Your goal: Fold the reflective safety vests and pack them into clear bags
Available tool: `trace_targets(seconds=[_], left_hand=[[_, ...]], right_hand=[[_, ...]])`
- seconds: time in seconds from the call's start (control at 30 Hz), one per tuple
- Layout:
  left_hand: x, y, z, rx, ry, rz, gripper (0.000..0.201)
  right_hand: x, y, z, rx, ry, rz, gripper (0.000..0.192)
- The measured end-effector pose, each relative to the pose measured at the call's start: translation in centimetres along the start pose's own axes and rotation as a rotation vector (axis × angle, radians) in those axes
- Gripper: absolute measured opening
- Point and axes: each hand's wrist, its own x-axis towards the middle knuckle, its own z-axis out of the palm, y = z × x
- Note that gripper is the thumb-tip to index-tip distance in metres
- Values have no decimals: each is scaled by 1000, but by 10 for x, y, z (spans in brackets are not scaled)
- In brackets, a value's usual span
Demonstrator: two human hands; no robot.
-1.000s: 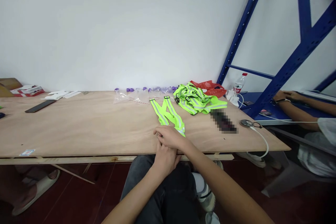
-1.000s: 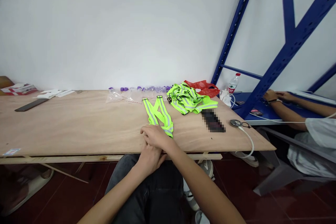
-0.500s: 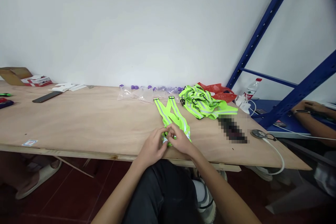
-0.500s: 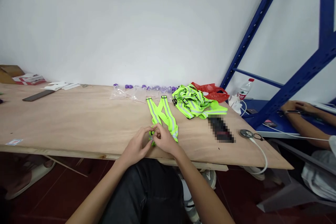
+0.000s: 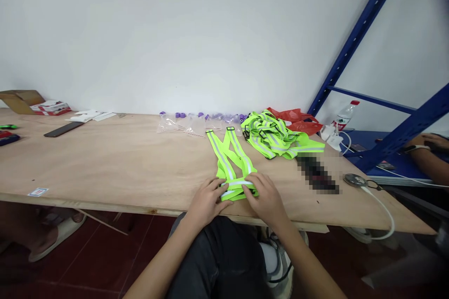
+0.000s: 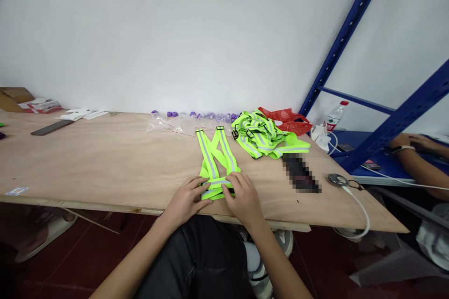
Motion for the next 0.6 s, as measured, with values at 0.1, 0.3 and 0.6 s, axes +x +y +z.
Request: trace_targets(seconds=[0.1, 0.3, 0.6], left_hand=[[0, 3, -2, -9, 14, 5, 24], [0, 5, -6, -37, -26, 41, 6], [1, -5, -8, 80, 6, 50, 27]], right_hand=[[-22, 11, -8, -82, -70, -77, 22], [-32, 19, -17, -26, -175, -92, 27], [-8, 30, -25, 114, -272, -107, 25]])
